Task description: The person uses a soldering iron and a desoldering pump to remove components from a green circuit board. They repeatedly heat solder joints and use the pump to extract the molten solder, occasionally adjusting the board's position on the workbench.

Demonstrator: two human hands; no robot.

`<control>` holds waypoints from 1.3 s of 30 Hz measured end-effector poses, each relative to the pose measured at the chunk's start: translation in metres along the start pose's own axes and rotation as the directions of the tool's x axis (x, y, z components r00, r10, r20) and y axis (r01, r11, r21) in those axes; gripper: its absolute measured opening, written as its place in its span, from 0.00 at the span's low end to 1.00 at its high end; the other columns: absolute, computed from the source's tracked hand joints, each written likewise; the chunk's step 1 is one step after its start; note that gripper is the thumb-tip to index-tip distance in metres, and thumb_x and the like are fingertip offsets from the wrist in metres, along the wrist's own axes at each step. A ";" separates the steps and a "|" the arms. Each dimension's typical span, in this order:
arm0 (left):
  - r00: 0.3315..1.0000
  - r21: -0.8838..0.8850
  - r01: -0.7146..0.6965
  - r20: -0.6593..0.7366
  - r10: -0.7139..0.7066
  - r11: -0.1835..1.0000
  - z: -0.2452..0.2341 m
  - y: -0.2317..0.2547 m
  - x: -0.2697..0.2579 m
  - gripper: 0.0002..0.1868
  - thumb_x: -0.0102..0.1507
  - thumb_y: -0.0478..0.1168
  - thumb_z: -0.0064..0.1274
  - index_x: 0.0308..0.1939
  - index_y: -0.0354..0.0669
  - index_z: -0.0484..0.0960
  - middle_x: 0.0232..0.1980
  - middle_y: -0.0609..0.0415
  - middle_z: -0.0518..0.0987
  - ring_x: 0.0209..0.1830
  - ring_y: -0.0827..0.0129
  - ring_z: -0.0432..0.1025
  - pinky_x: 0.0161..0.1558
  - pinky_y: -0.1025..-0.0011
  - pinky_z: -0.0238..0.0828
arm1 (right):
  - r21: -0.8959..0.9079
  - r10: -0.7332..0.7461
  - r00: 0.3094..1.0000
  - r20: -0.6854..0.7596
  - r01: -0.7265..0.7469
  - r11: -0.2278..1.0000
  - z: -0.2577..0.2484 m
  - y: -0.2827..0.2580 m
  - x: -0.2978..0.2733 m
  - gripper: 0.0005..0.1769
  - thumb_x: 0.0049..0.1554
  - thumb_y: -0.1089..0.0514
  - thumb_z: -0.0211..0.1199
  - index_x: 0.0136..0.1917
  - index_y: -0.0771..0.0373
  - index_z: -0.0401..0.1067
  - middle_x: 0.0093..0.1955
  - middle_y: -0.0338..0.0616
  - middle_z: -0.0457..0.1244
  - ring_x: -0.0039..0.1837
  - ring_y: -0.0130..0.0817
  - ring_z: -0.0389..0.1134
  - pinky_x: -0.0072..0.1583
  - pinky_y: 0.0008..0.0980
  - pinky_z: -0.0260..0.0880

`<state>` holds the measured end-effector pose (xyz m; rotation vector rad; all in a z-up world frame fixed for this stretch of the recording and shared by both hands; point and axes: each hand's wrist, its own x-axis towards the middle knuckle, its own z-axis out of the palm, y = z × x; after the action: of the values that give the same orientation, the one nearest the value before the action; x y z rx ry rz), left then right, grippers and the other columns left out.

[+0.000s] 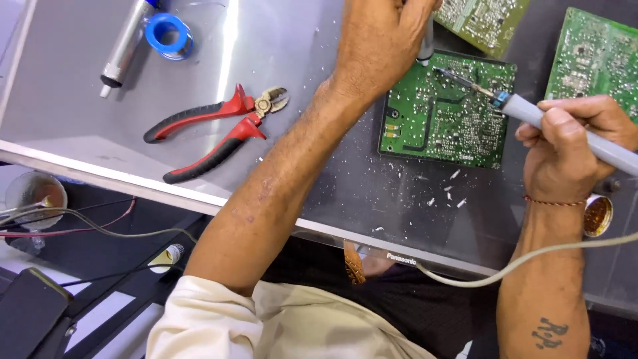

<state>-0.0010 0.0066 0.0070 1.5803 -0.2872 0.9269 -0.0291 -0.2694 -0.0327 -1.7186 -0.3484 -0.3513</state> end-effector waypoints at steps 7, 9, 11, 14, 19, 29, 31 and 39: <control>0.998 -0.072 0.047 0.039 -0.044 0.996 -0.003 0.018 0.008 0.16 0.65 0.46 0.35 0.24 0.49 0.60 0.19 0.63 0.54 0.18 0.77 0.47 0.25 0.71 0.44 | -0.008 -0.025 0.999 0.024 0.025 1.000 0.006 -0.008 0.005 0.09 0.61 0.62 0.60 0.49 0.74 0.71 0.38 0.53 0.62 0.38 0.40 0.68 0.40 0.31 0.69; 0.989 -0.015 0.132 0.062 -0.131 0.991 -0.001 0.007 0.000 0.10 0.67 0.51 0.36 0.38 0.52 0.62 0.23 0.64 0.63 0.18 0.79 0.56 0.23 0.75 0.54 | 0.018 -0.025 1.000 0.002 0.025 1.000 0.008 -0.012 0.004 0.09 0.60 0.63 0.61 0.48 0.74 0.71 0.38 0.52 0.63 0.38 0.38 0.68 0.39 0.29 0.69; 0.973 0.048 0.214 0.080 -0.217 0.976 0.001 -0.005 -0.004 0.15 0.69 0.56 0.36 0.52 0.55 0.65 0.27 0.64 0.73 0.18 0.81 0.65 0.21 0.79 0.65 | 0.048 -0.024 1.000 -0.020 0.025 0.999 0.012 -0.015 0.005 0.09 0.58 0.63 0.61 0.48 0.74 0.71 0.38 0.52 0.63 0.37 0.37 0.68 0.37 0.27 0.68; 0.949 -0.031 0.285 0.147 -0.278 0.958 0.005 -0.014 -0.012 0.22 0.73 0.54 0.39 0.68 0.60 0.53 0.31 0.65 0.73 0.17 0.81 0.70 0.18 0.85 0.80 | 0.021 0.008 0.999 -0.041 -0.007 1.000 0.011 -0.019 0.002 0.09 0.56 0.64 0.60 0.47 0.74 0.71 0.36 0.54 0.62 0.35 0.37 0.66 0.38 0.27 0.68; 0.973 -0.028 0.214 0.098 -0.211 0.976 0.004 -0.013 -0.008 0.23 0.74 0.57 0.39 0.68 0.62 0.52 0.43 0.65 0.80 0.33 0.78 0.81 0.39 0.78 0.90 | 0.022 0.027 0.999 -0.019 -0.027 0.999 0.013 -0.019 0.005 0.09 0.57 0.62 0.59 0.46 0.72 0.71 0.35 0.52 0.63 0.35 0.36 0.67 0.38 0.27 0.68; 0.949 -0.005 0.291 0.126 -0.288 0.957 0.003 -0.004 -0.013 0.25 0.75 0.52 0.44 0.73 0.63 0.51 0.36 0.66 0.72 0.29 0.78 0.65 0.33 0.75 0.66 | 0.036 0.043 0.998 -0.040 -0.042 0.998 0.011 -0.014 0.004 0.09 0.56 0.62 0.58 0.47 0.71 0.71 0.34 0.50 0.62 0.35 0.37 0.67 0.37 0.26 0.68; 0.951 0.008 0.286 0.121 -0.284 0.958 0.001 0.001 -0.011 0.24 0.75 0.53 0.42 0.71 0.62 0.53 0.36 0.66 0.73 0.29 0.77 0.65 0.35 0.75 0.67 | 0.062 0.100 0.993 -0.066 -0.096 0.993 0.014 -0.017 0.004 0.08 0.55 0.62 0.58 0.45 0.69 0.72 0.34 0.48 0.63 0.35 0.36 0.68 0.36 0.25 0.68; 0.969 -0.041 0.219 0.124 -0.213 0.975 0.000 0.013 0.002 0.14 0.71 0.53 0.36 0.54 0.55 0.55 0.37 0.64 0.71 0.25 0.77 0.68 0.26 0.78 0.74 | 0.123 0.167 0.979 -0.118 -0.152 0.981 0.016 -0.015 0.008 0.07 0.52 0.61 0.60 0.42 0.67 0.72 0.31 0.45 0.61 0.33 0.33 0.67 0.34 0.24 0.66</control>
<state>-0.0084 0.0039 0.0175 1.5842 -0.2161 0.6529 -0.0276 -0.2508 -0.0192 -1.5925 -0.1327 -0.3166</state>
